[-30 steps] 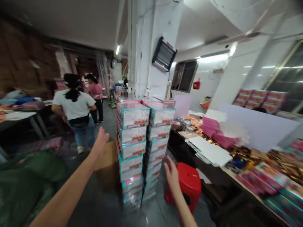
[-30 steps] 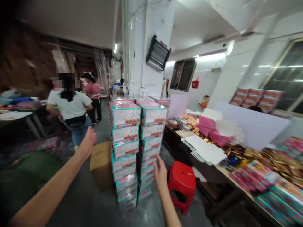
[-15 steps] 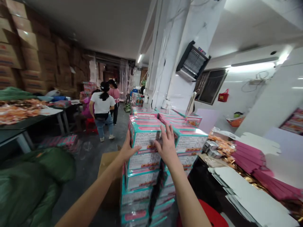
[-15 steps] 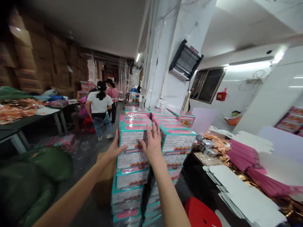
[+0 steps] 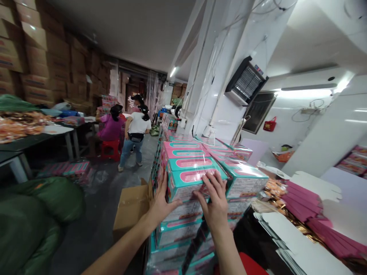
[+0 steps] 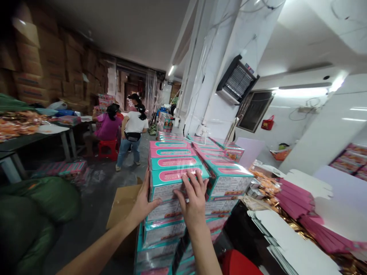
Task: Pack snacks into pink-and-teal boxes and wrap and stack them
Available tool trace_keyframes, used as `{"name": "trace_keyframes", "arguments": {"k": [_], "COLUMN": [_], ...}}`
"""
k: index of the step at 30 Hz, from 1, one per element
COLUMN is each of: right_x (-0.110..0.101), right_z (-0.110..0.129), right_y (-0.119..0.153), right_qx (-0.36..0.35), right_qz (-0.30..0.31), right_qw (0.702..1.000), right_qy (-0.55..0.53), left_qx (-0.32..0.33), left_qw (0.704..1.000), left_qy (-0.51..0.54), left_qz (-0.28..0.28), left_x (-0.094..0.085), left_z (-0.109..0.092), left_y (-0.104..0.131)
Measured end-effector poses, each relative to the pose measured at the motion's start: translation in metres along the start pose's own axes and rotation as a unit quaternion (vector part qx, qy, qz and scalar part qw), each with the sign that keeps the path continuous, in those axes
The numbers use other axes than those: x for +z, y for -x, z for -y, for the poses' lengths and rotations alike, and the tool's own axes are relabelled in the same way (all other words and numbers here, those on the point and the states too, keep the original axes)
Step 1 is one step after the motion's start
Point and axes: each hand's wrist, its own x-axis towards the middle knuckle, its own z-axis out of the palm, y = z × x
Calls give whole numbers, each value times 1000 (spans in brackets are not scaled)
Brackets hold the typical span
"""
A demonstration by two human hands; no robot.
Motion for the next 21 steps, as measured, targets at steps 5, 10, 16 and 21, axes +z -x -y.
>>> {"name": "trace_keyframes", "arguments": {"k": [5, 10, 16, 21], "right_x": [3, 13, 24, 28], "right_z": [1, -6, -11, -8], "right_y": [2, -2, -8, -2], "right_qx": [2, 24, 42, 38], "right_qz": [-7, 10, 55, 49], "right_qw": [1000, 999, 996, 997], "right_qy": [15, 29, 58, 55], "left_qx": [-14, -33, -50, -58], "left_qw": [1000, 999, 998, 996], "left_qy": [4, -6, -6, 65], "left_qz": [-3, 3, 29, 18], "left_x": [2, 1, -1, 0], "left_z": [2, -6, -6, 4], "left_y": [-1, -12, -30, -34]}}
